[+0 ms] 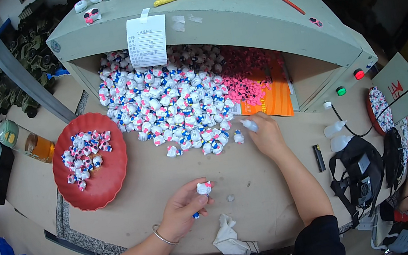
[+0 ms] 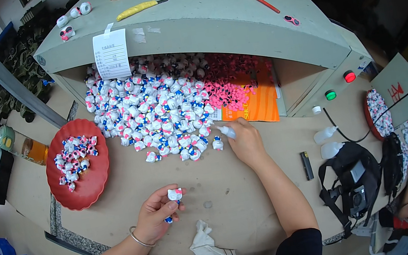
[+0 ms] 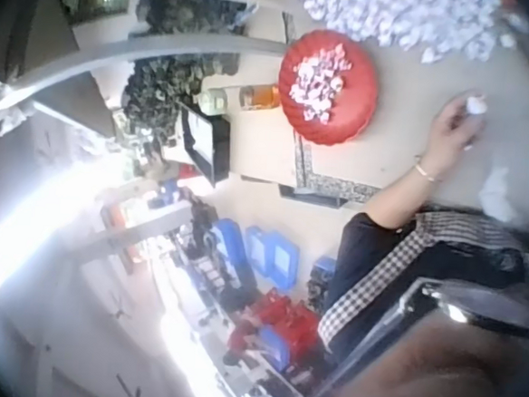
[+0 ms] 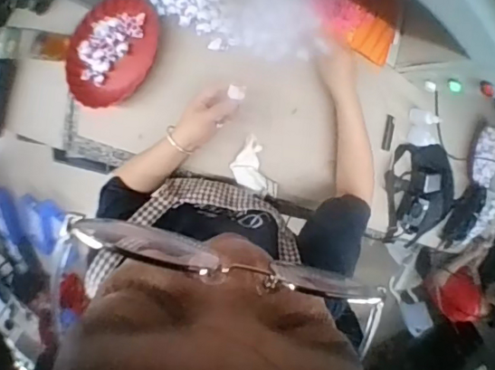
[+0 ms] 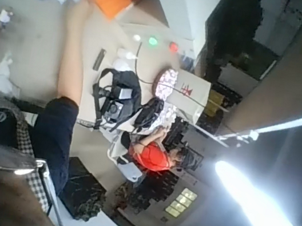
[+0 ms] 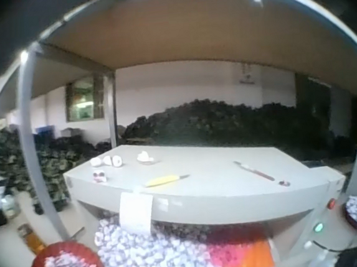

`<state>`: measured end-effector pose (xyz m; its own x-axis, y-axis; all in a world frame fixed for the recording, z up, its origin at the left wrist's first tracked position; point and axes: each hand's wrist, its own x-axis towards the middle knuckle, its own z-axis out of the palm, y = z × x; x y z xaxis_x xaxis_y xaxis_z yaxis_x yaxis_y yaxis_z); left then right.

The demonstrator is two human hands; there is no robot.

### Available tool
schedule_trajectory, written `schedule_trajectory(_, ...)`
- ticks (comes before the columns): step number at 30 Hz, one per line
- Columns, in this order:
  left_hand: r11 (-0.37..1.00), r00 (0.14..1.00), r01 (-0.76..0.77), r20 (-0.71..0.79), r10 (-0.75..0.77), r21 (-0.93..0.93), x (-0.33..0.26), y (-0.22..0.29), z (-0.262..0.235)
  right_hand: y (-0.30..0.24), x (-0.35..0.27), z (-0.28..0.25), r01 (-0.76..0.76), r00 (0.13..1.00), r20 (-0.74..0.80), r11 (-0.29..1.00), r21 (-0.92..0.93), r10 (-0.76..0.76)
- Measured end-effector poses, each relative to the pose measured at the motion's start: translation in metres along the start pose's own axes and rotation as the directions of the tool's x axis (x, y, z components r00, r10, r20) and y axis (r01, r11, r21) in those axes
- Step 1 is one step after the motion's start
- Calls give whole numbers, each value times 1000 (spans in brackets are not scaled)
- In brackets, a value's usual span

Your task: The person assembles small cat-themed figurines by applying glue from a bottle to figurine components and joining them together by hand.

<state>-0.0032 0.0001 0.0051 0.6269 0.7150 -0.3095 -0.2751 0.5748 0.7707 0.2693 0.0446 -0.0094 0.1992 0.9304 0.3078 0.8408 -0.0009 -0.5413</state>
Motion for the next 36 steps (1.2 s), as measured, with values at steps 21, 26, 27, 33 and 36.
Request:
schedule_trajectory(21, 989, 997, -51, 64, 42, 142, -3, -2, 13, -102, -80, -16, -441, 889, 418, 592, 675, 187)
schedule_trajectory(26, 996, 999, -27, 25, 25, 84, -4, -2, 8, -100, -85, -15, -592, 804, 555, 381, 710, 215)
schedule_trajectory(27, 1000, 1000, -25, 14, 25, -11, -4, -1, 8, -102, -89, -14, -595, 802, 557, 377, 710, 217)
schedule_trajectory(33, 991, 998, -39, 38, 45, -127, -1, -4, 4, -101, -99, -8, -559, 829, 497, 425, 712, 257)
schedule_trajectory(36, 984, 988, -148, -68, 142, -100, 0, 4, -6, -91, -90, -17, -627, 779, 524, 460, 629, 345)
